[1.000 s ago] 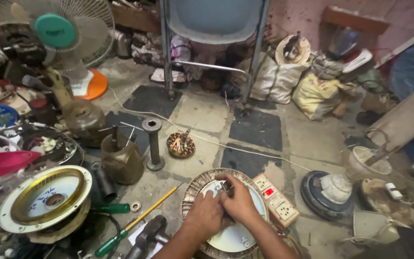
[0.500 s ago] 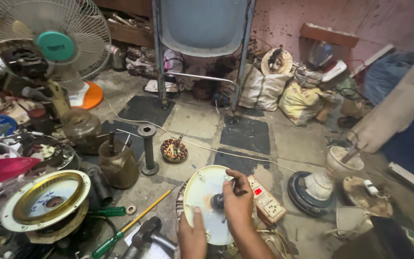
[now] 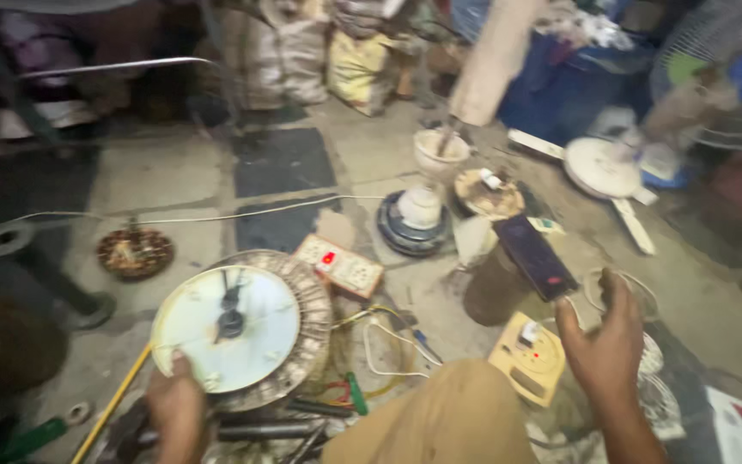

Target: The person assembles a ceiling fan motor and housing by hand. They align a metal bearing and shaft into the central motor housing, insert a puller tool to secure components, and then fit the circular white outer cover over the assembly.

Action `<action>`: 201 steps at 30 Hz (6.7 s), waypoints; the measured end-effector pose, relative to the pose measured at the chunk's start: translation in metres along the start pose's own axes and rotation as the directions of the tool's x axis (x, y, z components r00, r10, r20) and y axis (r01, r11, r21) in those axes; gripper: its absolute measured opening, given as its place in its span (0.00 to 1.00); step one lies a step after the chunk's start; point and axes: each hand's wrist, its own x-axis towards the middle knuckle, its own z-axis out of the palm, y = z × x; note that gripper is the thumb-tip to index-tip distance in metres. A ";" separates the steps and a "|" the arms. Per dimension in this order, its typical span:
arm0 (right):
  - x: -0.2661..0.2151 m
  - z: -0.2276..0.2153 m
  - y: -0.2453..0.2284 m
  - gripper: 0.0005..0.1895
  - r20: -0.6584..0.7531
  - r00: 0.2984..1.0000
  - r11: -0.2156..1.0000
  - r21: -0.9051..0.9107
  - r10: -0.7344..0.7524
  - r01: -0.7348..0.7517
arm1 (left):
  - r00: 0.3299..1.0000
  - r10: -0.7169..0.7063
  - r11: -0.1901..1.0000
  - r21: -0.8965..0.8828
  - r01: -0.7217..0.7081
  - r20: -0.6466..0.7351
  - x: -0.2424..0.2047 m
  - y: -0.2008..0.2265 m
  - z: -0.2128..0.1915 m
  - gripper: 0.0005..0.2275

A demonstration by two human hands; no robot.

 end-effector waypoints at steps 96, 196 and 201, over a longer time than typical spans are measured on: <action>-0.220 0.093 -0.192 0.20 0.648 0.453 0.633 0.745 -0.612 -0.211 | 0.803 0.570 0.745 0.303 -0.595 0.173 -0.065 0.145 -0.046 0.27; -0.097 0.149 -0.357 0.40 0.794 0.338 0.831 0.340 -0.504 0.440 | 0.800 0.362 0.502 0.623 -0.600 0.478 -0.041 0.191 0.008 0.30; -0.102 0.146 -0.356 0.43 0.789 0.369 0.845 0.329 -0.492 0.422 | 0.790 0.383 0.518 0.597 -0.613 0.479 -0.040 0.189 0.001 0.29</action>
